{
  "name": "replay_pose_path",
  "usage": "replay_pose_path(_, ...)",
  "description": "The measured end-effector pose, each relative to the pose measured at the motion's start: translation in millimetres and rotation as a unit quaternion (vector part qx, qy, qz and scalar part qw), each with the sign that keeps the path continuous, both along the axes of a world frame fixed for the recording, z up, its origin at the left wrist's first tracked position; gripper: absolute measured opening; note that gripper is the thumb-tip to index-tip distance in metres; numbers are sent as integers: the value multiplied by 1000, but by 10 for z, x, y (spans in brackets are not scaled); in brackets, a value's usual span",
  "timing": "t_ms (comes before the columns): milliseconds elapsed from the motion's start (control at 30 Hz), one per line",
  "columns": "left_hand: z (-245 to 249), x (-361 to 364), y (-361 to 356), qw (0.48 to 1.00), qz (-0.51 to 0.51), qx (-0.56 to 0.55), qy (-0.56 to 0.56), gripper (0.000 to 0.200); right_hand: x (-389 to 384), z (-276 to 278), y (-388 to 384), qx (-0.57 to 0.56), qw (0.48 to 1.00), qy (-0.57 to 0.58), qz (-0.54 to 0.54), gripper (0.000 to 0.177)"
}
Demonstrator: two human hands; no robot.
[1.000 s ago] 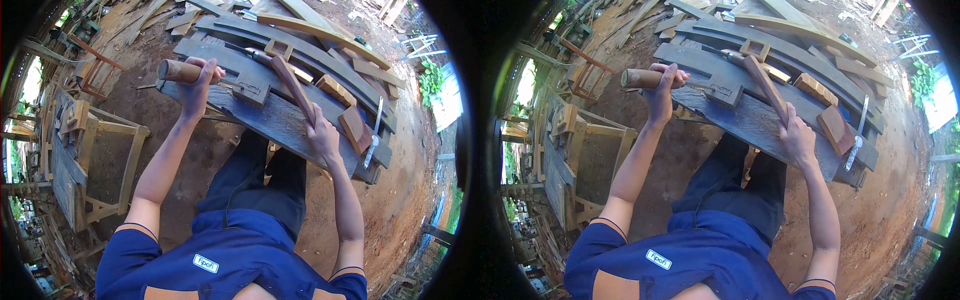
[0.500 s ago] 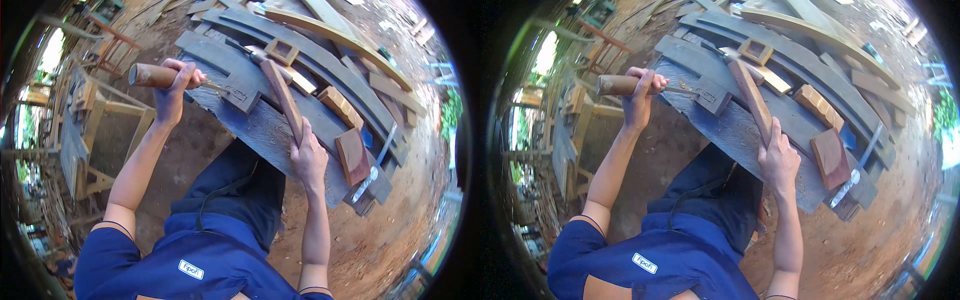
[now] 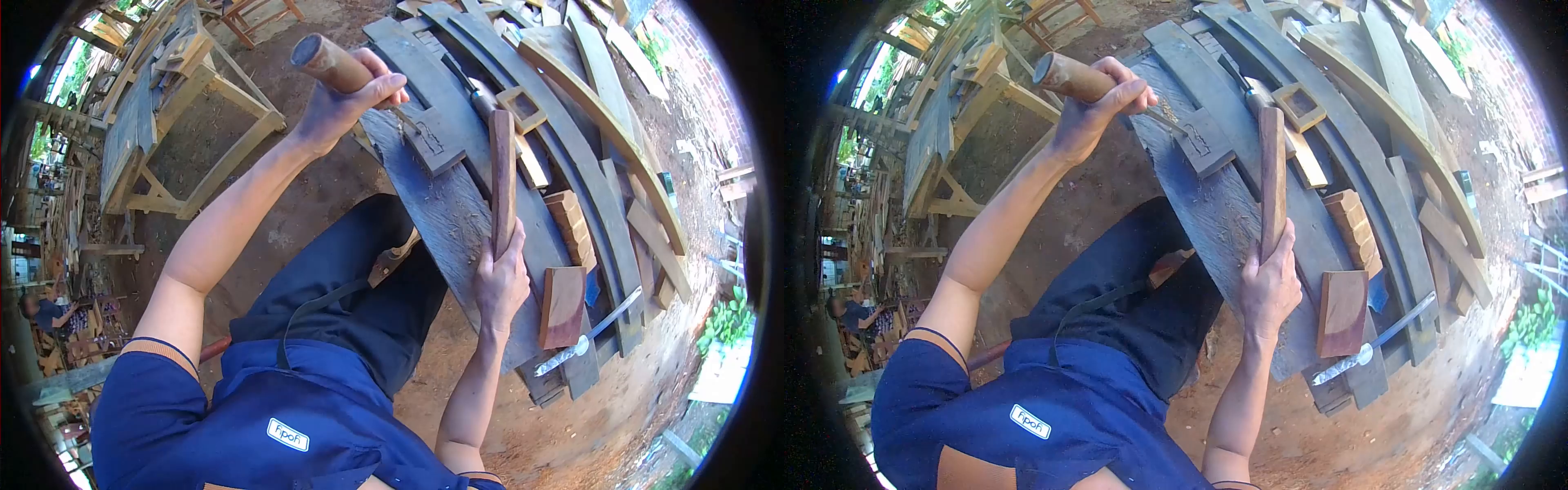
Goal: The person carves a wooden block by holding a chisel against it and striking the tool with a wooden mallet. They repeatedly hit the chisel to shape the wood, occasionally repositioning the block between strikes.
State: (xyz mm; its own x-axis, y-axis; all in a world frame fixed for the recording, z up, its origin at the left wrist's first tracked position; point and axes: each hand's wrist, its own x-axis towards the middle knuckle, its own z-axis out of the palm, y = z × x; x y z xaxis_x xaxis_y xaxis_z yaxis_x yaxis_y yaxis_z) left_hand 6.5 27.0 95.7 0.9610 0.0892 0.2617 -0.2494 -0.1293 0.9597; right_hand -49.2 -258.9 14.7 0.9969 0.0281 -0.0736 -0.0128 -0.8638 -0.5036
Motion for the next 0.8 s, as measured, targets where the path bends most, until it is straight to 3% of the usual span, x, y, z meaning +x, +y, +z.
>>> replay_pose_path(300, -50, -17, -40, 999, -43, 15, -4, 14, -8, 22, -11, 37, 997, 13, -60, 58)
replay_pose_path(400, -110, 33, -22, 998, -31, -51, -32, 18, -24, 23, 25, 28, 996, 24, -75, 56)
replay_pose_path(800, -280, 167, 160, 986, -72, -128, -73, 18, -9, -9, 77, 1, 997, 7, -81, 55)
